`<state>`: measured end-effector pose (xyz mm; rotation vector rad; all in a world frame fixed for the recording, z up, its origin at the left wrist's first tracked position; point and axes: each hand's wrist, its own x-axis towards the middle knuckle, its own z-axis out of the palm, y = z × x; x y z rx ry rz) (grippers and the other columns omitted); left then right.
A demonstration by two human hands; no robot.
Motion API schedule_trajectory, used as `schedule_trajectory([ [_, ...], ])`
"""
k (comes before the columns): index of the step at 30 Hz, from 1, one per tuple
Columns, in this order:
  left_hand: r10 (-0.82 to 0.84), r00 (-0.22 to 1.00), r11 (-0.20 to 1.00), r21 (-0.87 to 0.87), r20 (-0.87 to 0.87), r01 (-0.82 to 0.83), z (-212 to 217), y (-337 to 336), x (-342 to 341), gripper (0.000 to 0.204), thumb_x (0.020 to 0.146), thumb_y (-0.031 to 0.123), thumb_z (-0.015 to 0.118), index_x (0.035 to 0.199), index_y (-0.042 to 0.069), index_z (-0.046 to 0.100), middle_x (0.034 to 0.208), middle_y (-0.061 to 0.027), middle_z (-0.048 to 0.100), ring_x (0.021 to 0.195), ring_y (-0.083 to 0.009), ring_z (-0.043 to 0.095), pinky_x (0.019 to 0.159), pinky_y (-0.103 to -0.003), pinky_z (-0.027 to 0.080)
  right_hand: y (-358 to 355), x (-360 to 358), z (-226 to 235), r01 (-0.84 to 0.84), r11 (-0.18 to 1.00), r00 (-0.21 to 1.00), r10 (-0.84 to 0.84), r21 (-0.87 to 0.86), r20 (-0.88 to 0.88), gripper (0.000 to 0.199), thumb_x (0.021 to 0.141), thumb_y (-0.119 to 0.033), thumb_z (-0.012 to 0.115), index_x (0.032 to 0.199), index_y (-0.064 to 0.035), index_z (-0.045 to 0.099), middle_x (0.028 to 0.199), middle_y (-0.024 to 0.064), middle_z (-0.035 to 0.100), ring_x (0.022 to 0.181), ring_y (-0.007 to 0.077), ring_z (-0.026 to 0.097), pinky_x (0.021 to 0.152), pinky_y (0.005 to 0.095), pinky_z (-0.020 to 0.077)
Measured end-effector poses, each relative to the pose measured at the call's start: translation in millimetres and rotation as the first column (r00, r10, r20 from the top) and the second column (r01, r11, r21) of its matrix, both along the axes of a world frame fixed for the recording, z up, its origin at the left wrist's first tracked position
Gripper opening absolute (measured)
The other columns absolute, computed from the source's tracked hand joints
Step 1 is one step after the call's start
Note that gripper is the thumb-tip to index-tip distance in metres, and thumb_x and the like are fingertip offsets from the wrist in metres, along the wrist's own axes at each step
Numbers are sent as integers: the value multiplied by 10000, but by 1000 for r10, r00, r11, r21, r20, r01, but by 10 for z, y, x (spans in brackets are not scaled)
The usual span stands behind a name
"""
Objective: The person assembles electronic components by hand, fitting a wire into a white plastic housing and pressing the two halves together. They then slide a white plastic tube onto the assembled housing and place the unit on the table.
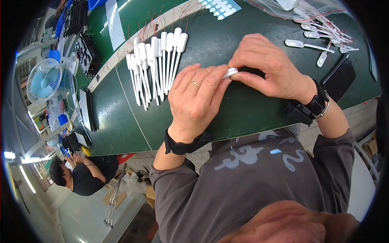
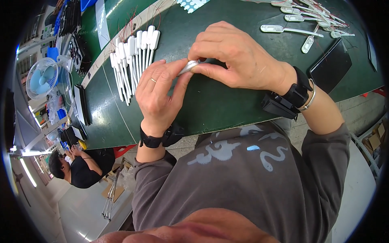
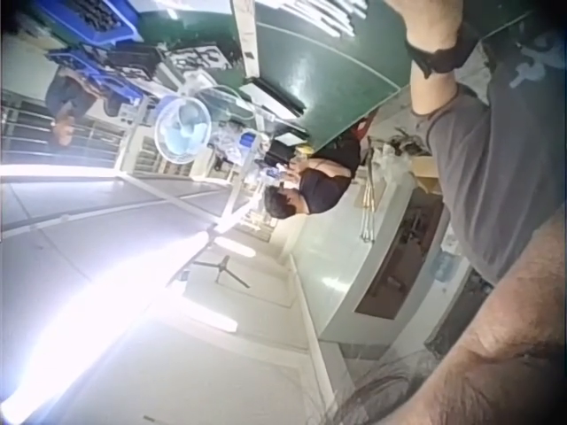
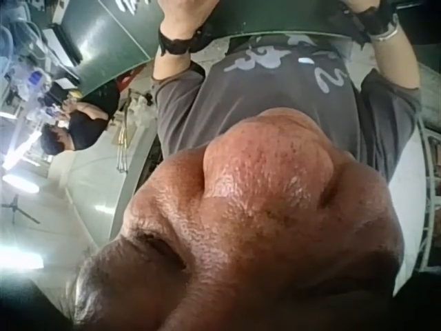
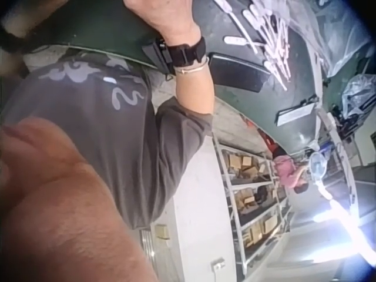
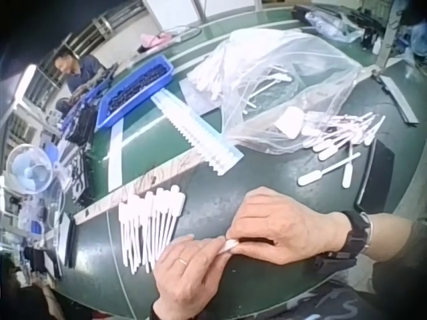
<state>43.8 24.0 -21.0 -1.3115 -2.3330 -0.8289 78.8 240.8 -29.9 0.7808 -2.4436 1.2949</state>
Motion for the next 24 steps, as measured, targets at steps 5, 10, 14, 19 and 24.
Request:
schedule_trajectory([
  [5,-24,998,999,22,50,23,-33,-26,18,260,782,73,780,1024,56,686,900,-47,696,822,-230,664,850,-407,540,15,2,8,-15,999,1000,15,37,-21,179,802,-97,753,926,-29,643,880,71,612,856,274,590,899,413,460],
  [10,-40,998,999,12,42,39,-47,-22,7,278,787,73,775,1050,58,686,897,-52,695,814,-225,663,862,-402,539,8,-4,19,-28,996,996,34,83,-77,168,803,-86,743,919,-28,636,875,66,603,846,274,577,938,411,453],
  [14,-28,999,998,-62,-37,26,-14,-3,-14,297,789,69,772,1073,56,688,890,-57,695,807,-228,665,869,-406,537,14,8,-8,-23,998,1000,23,52,-7,159,817,-74,730,932,-23,632,871,62,599,808,262,569,935,399,455],
  [19,11,1000,999,-42,5,-11,-34,-55,-44,339,789,59,772,1117,52,687,882,-69,698,801,-240,666,846,-389,536,5,41,122,26,992,930,20,-122,368,194,838,-62,724,1011,-19,650,856,46,597,724,194,561,783,327,484],
  [24,77,950,997,0,304,-81,43,-51,50,348,795,52,774,1134,52,693,887,-83,706,803,-252,670,811,-364,535,14,39,46,88,973,957,-24,-212,288,239,851,-35,721,1087,-28,681,838,31,611,677,138,545,626,268,459],
])
